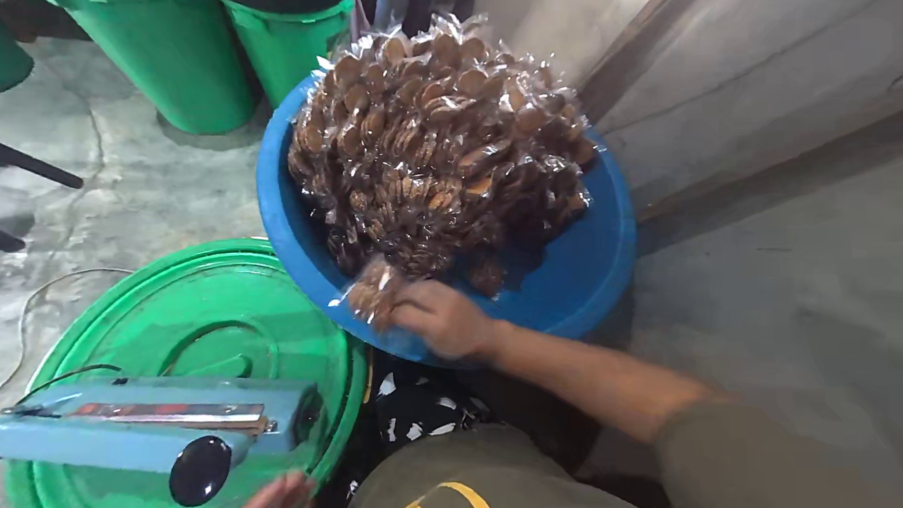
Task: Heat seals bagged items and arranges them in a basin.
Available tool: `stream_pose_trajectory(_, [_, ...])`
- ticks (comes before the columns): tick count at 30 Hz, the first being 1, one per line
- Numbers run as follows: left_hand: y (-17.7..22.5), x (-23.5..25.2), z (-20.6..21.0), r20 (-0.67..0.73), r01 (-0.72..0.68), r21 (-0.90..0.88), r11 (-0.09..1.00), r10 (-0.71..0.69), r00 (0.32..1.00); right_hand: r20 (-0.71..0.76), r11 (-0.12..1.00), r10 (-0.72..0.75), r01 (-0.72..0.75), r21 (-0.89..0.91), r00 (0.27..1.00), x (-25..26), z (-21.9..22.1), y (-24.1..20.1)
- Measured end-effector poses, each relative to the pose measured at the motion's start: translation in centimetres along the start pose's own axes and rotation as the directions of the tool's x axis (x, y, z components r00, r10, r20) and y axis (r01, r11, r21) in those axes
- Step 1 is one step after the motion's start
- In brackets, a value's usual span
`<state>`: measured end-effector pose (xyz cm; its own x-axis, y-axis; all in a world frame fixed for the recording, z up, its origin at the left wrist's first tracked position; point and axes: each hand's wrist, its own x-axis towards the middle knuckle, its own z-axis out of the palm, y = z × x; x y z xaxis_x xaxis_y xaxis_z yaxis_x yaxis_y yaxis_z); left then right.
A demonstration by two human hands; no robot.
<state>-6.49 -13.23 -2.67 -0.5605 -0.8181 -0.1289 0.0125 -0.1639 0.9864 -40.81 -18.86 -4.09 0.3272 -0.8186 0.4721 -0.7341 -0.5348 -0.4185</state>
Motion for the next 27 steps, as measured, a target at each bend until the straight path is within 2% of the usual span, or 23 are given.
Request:
stream_pose_trajectory(1, [-0.3, 1.0, 1.0, -0.020, -0.039, -0.048, 0.998, 0.038, 0.999, -0.092, 0.990, -0.127, 0.132, 0.053, 0.988, 0.6, 0.8, -1.8])
stream_pose_trajectory(2, [-0.8, 1.8, 1.9, -0.080, -0.082, -0.087, 0.993, 0.075, 0.994, -0.115, 0.964, -0.219, 0.233, 0.126, 0.969, 1.1, 1.5, -3.6])
stream_pose_trajectory(4, [-2.0, 2.7, 2.7, -0.174, -0.101, -0.123, 0.987, 0.079, 0.982, -0.025, 0.891, -0.363, 0.354, 0.284, 0.932, 1.7, 2.8, -6.4])
stream_pose_trajectory(6, [-3.6, 2.5, 2.7, -0.242, -0.046, -0.207, 0.977, -0.006, 0.970, 0.109, 0.833, -0.441, 0.361, 0.420, 0.891, 2.1, 3.9, -7.8])
stream_pose_trajectory(7, [-4.1, 2.0, 2.9, -0.283, 0.008, -0.258, 0.966, -0.084, 0.956, 0.165, 0.818, -0.452, 0.333, 0.470, 0.877, 2.3, 4.4, -8.2])
stream_pose_trajectory(9, [-4.4, 1.5, 3.6, -0.400, 0.107, -0.338, 0.935, -0.245, 0.883, 0.242, 0.794, -0.419, 0.224, 0.565, 0.875, 3.0, 5.8, -8.5])
stream_pose_trajectory(11, [-4.8, 1.4, 3.6, -0.507, 0.095, -0.371, 0.924, -0.287, 0.813, 0.348, 0.767, -0.305, 0.012, 0.641, 0.887, 3.6, 7.6, -8.2])
stream_pose_trajectory(12, [-5.2, 1.6, 3.1, -0.580, 0.078, -0.345, 0.935, -0.278, 0.765, 0.406, 0.750, -0.188, -0.136, 0.648, 0.895, 3.9, 8.5, -8.1])
stream_pose_trajectory(14, [-6.1, 2.3, 1.6, -0.728, 0.063, -0.257, 0.964, -0.236, 0.643, 0.507, 0.671, 0.115, -0.443, 0.594, 0.854, 5.6, 9.9, -8.4])
stream_pose_trajectory(15, [-6.5, 2.7, 0.7, -0.787, 0.051, -0.214, 0.975, -0.203, 0.583, 0.498, 0.632, 0.217, -0.509, 0.584, 0.840, 6.8, 10.3, -8.8])
stream_pose_trajectory(16, [-6.9, 3.1, -0.4, -0.835, 0.032, -0.181, 0.983, -0.171, 0.523, 0.442, 0.640, 0.244, -0.486, 0.595, 0.863, 7.9, 10.6, -9.5])
stream_pose_trajectory(18, [-7.0, 4.0, -2.7, -0.892, -0.011, -0.166, 0.986, -0.146, 0.427, 0.373, 0.755, 0.093, -0.309, 0.579, 0.923, 10.4, 10.4, -11.3])
stream_pose_trajectory(19, [-6.7, 4.2, -3.7, -0.908, -0.030, -0.172, 0.985, -0.146, 0.393, 0.433, 0.833, -0.020, -0.224, 0.506, 0.901, 11.6, 10.1, -12.5])
stream_pose_trajectory(20, [-6.5, 4.4, -4.6, -0.919, -0.040, -0.173, 0.984, -0.146, 0.367, 0.574, 0.910, -0.098, -0.160, 0.383, 0.813, 12.7, 9.8, -13.8])
stream_pose_trajectory(22, [-5.9, 4.3, -6.0, -0.923, -0.017, -0.167, 0.986, -0.151, 0.355, 0.825, 0.990, -0.082, -0.052, 0.134, 0.559, 14.2, 10.8, -15.8])
stream_pose_trajectory(23, [-5.7, 4.2, -6.6, -0.919, 0.009, -0.160, 0.987, -0.152, 0.365, 0.881, 0.998, -0.026, -0.031, 0.046, 0.472, 14.5, 11.6, -16.3])
stream_pose_trajectory(24, [-5.6, 3.9, -7.0, -0.911, 0.034, -0.155, 0.987, -0.156, 0.383, 0.900, 1.000, 0.022, -0.028, -0.010, 0.435, 14.4, 12.4, -16.5])
stream_pose_trajectory(25, [-5.5, 3.5, -7.3, -0.900, 0.052, -0.150, 0.987, -0.158, 0.406, 0.896, 0.999, 0.043, -0.024, -0.036, 0.443, 14.1, 12.9, -16.5])
stream_pose_trajectory(26, [-5.5, 3.0, -7.4, -0.892, 0.057, -0.149, 0.987, -0.159, 0.423, 0.876, 0.999, 0.047, -0.029, -0.037, 0.481, 13.6, 13.2, -16.4])
stream_pose_trajectory(27, [-5.6, 2.5, -7.4, -0.894, 0.048, -0.154, 0.987, -0.160, 0.419, 0.831, 1.000, 0.026, -0.020, -0.018, 0.556, 12.8, 13.4, -16.1])
